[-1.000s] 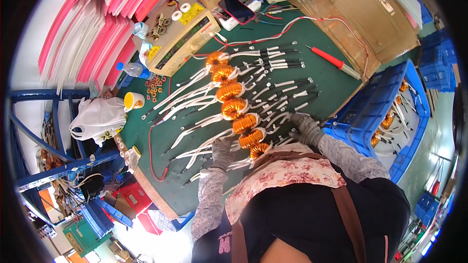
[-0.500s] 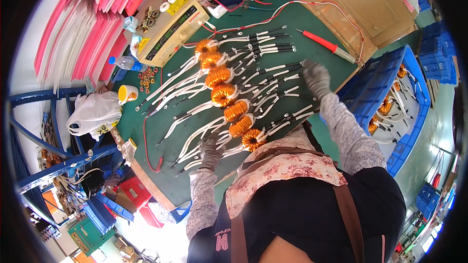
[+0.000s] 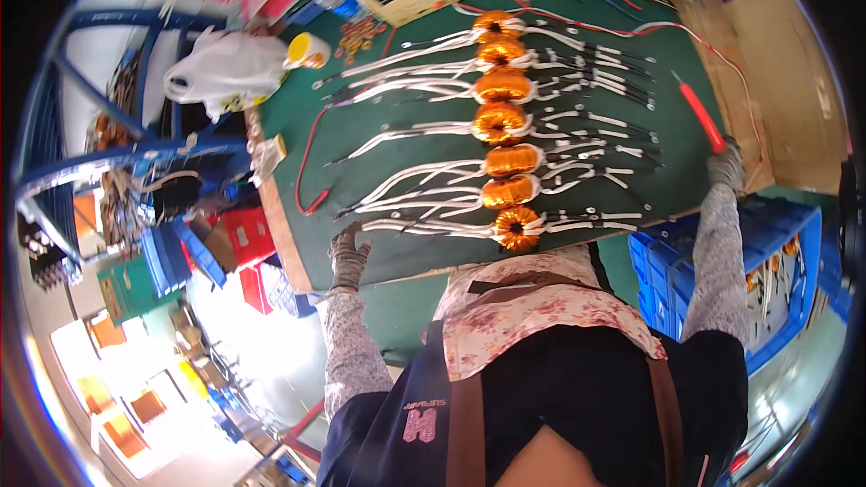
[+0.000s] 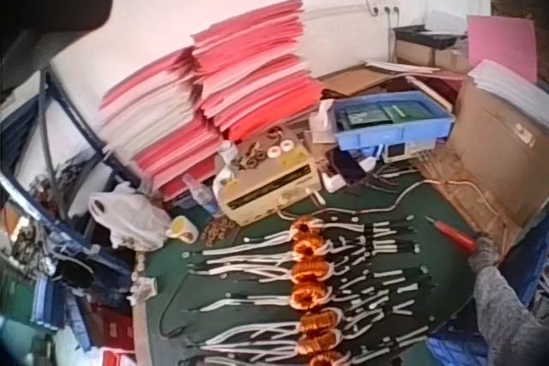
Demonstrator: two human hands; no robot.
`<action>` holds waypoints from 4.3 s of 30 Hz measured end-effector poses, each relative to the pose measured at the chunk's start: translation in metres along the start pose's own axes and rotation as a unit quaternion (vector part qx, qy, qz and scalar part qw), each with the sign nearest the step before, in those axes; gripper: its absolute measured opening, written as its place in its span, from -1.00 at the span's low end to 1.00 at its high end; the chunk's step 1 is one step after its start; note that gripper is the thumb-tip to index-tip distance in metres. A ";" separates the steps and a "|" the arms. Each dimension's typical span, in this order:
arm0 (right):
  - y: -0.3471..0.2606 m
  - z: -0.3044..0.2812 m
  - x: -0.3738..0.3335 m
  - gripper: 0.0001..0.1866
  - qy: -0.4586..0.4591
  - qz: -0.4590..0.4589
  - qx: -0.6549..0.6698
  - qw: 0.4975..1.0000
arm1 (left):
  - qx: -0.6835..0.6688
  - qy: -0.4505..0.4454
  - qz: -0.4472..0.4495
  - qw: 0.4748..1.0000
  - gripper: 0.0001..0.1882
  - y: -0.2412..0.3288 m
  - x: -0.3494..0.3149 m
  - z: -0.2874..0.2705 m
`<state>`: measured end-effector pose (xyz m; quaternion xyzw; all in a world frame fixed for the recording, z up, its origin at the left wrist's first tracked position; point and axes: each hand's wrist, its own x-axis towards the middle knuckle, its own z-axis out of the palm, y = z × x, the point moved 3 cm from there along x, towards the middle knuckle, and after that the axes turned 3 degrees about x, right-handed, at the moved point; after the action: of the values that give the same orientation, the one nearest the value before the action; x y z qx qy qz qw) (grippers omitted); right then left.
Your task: The person tests multiple copper-wound electrical components on a workbench using a multimeter with red and black probes. After testing, the person places the components into a blue plastic bin.
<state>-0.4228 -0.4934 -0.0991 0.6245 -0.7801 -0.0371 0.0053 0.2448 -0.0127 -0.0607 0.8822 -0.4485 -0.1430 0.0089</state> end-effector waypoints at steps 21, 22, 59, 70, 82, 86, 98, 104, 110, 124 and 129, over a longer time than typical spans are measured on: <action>-0.266 -0.225 -0.437 -0.59 -0.200 -0.348 0.220 0.889 | -0.060 0.059 0.004 0.996 -0.51 -0.219 0.143 0.023; -0.274 -0.214 -0.452 -0.58 -0.243 -0.342 0.210 0.883 | -0.050 0.048 0.016 0.997 -0.53 -0.211 0.144 0.017; -0.324 -0.113 -0.533 -0.34 -0.323 -0.302 0.139 0.886 | -0.064 0.002 0.185 0.981 -0.65 -0.182 0.103 0.023; -0.316 -0.098 -0.531 -0.37 -0.306 -0.330 0.150 0.880 | -0.174 -0.122 0.183 0.960 -0.69 -0.188 0.073 -0.001; -0.317 -0.102 -0.529 -0.40 -0.313 -0.310 0.149 0.885 | -0.215 -0.128 0.171 0.953 -0.70 -0.186 0.073 0.001; -0.316 -0.101 -0.527 -0.39 -0.312 -0.311 0.144 0.886 | -0.245 -0.127 0.181 0.944 -0.70 -0.189 0.074 0.007; -0.313 -0.096 -0.530 -0.39 -0.291 -0.336 0.158 0.882 | -0.220 -0.140 0.166 0.951 -0.69 -0.177 0.069 -0.007; -0.313 -0.093 -0.530 -0.40 -0.291 -0.338 0.160 0.881 | -0.217 -0.143 0.148 0.954 -0.68 -0.176 0.068 -0.007; -0.315 -0.097 -0.529 -0.40 -0.311 -0.318 0.169 0.880 | -0.209 -0.160 0.148 0.953 -0.69 -0.170 0.065 -0.013; -0.290 -0.137 -0.527 -0.48 -0.278 -0.290 0.173 0.899 | -0.258 -0.063 0.103 0.959 -0.68 -0.193 0.084 0.006; -0.283 -0.133 -0.527 -0.49 -0.269 -0.300 0.160 0.901 | -0.208 -0.059 0.108 0.970 -0.71 -0.178 0.083 -0.003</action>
<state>-0.0240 -0.0484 0.0349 0.7874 -0.5233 -0.0780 -0.3162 0.4327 0.0273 -0.1035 0.7972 -0.5016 -0.2828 0.1813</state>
